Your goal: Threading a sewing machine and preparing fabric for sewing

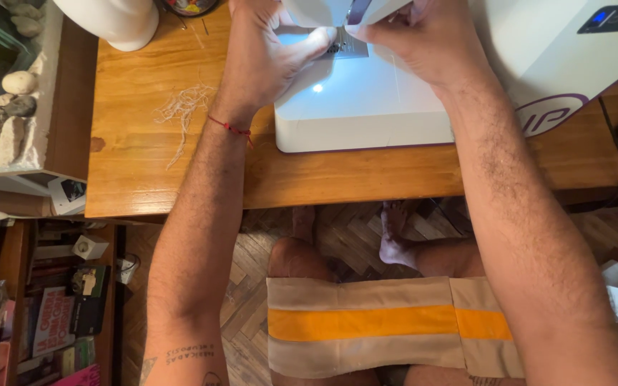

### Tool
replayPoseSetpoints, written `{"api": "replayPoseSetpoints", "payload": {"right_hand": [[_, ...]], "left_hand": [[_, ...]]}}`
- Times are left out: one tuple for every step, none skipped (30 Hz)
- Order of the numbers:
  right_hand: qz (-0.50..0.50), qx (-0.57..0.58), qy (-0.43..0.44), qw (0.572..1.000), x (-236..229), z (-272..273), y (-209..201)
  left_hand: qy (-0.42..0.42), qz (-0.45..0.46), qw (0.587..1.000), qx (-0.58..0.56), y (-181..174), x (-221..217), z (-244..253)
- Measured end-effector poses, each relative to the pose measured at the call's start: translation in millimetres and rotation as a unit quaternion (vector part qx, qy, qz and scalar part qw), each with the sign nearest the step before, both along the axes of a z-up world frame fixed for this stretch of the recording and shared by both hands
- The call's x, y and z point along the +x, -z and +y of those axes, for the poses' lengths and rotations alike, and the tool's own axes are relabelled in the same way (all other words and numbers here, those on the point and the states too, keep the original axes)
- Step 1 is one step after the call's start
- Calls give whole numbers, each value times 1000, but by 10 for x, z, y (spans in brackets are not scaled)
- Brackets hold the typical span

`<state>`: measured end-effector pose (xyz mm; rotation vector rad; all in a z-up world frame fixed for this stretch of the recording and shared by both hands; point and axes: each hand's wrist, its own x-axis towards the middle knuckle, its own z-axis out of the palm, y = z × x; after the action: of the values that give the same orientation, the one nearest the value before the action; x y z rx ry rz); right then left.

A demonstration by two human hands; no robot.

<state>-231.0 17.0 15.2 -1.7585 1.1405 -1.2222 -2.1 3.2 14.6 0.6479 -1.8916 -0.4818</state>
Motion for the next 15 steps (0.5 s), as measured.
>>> {"api": "replayPoseSetpoints", "payload": {"right_hand": [[-1, -1, -2, 1000, 23, 15, -11], [-1, -10, -9, 1000, 45, 29, -22], [0, -21, -14, 1000, 50, 36, -46], [0, -24, -14, 1000, 73, 48, -73], [2, -23, 14, 1000, 102, 61, -96], [3, -22, 42, 999, 132, 74, -118], [4, -26, 41, 999, 133, 109, -172], [2, 11, 50, 999, 136, 145, -225], [0, 49, 59, 997, 141, 189, -274], [1, 46, 58, 997, 121, 201, -272], [25, 84, 70, 994, 98, 203, -284], [49, 122, 81, 988, 74, 203, -292], [50, 122, 82, 988, 98, 216, -341], [72, 133, 86, 985, 123, 228, -385], [92, 145, 89, 981, 153, 240, -425]], "left_hand": [[-2, -1, 1000, -1, 28, 8, -11], [-14, -14, 1000, 9, 56, 16, -22], [-25, -26, 999, 17, 76, 5, -52], [-25, -25, 999, 14, 69, 0, -57], [-19, -19, 1000, 10, 66, 1, -58], [-13, -14, 1000, 5, 65, 4, -58], [-15, -13, 1000, 2, 36, -6, -42], [-12, -2, 1000, -2, 8, -14, -26], [-9, 9, 1000, -5, -17, -21, -6], [-9, 10, 1000, -8, 3, -11, -3], [-17, 6, 1000, -11, 5, -7, -17], [-24, 3, 1000, -15, 10, -3, -33], [-24, 4, 1000, -14, 6, -5, -32], [-22, 8, 1000, -12, 8, -7, -33], [-20, 11, 1000, -9, 12, -3, -30]]}}
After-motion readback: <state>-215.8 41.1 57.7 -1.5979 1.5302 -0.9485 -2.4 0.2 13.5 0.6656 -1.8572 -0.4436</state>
